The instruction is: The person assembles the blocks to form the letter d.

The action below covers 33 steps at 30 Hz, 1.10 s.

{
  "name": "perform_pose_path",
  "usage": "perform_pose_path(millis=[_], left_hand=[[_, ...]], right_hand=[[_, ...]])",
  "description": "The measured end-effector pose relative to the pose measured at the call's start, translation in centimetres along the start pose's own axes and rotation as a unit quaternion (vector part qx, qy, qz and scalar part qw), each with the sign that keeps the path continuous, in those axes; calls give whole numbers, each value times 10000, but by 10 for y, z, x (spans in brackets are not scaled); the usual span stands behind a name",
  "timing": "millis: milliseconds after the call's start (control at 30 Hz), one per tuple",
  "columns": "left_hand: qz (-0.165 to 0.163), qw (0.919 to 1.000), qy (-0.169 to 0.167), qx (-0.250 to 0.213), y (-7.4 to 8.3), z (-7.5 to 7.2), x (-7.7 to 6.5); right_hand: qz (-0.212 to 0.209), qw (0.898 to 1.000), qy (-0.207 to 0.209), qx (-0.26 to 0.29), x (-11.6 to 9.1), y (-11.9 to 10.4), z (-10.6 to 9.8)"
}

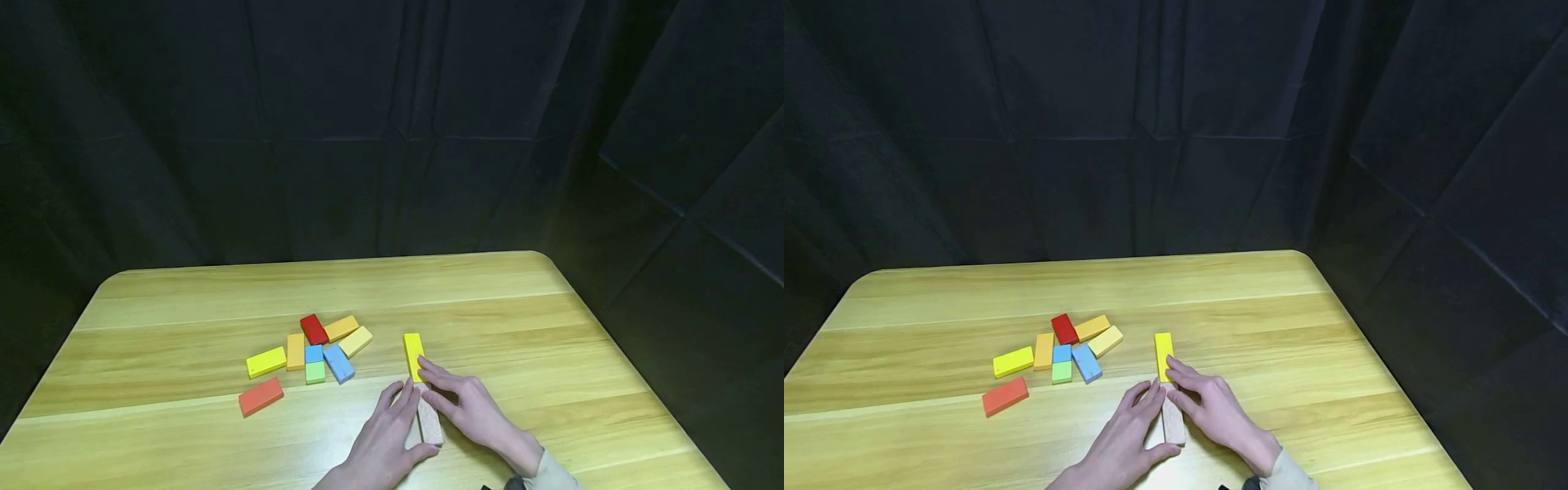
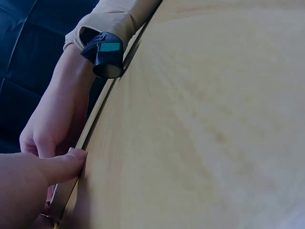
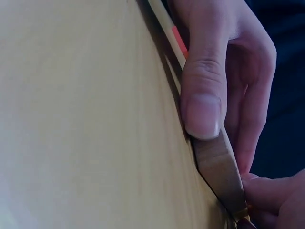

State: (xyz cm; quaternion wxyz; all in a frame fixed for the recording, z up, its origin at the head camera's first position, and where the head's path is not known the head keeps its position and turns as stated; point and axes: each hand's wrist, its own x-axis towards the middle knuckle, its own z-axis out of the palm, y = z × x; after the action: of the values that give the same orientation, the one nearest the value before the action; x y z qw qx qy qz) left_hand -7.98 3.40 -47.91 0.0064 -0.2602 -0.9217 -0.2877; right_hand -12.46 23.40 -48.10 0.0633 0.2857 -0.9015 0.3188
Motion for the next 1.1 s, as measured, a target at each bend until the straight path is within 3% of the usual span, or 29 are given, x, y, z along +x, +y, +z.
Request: perform_pose_path(millis=[333,533,933,1100], left_hand=[[-54,9995,46,-306,-4,0,-2],[-98,9985,206,-494,-14,-8,-8],[-563,9855,1305,-927,-41,-26,-13],[-583,9818,1529,-963,-48,-28,-11]], right_hand=[[78,9997,245,16,-3,0,0],[-31,9995,320,52,-4,2,3],[20,9993,355,100,-5,2,4],[64,9991,391,145,-5,1,4]])
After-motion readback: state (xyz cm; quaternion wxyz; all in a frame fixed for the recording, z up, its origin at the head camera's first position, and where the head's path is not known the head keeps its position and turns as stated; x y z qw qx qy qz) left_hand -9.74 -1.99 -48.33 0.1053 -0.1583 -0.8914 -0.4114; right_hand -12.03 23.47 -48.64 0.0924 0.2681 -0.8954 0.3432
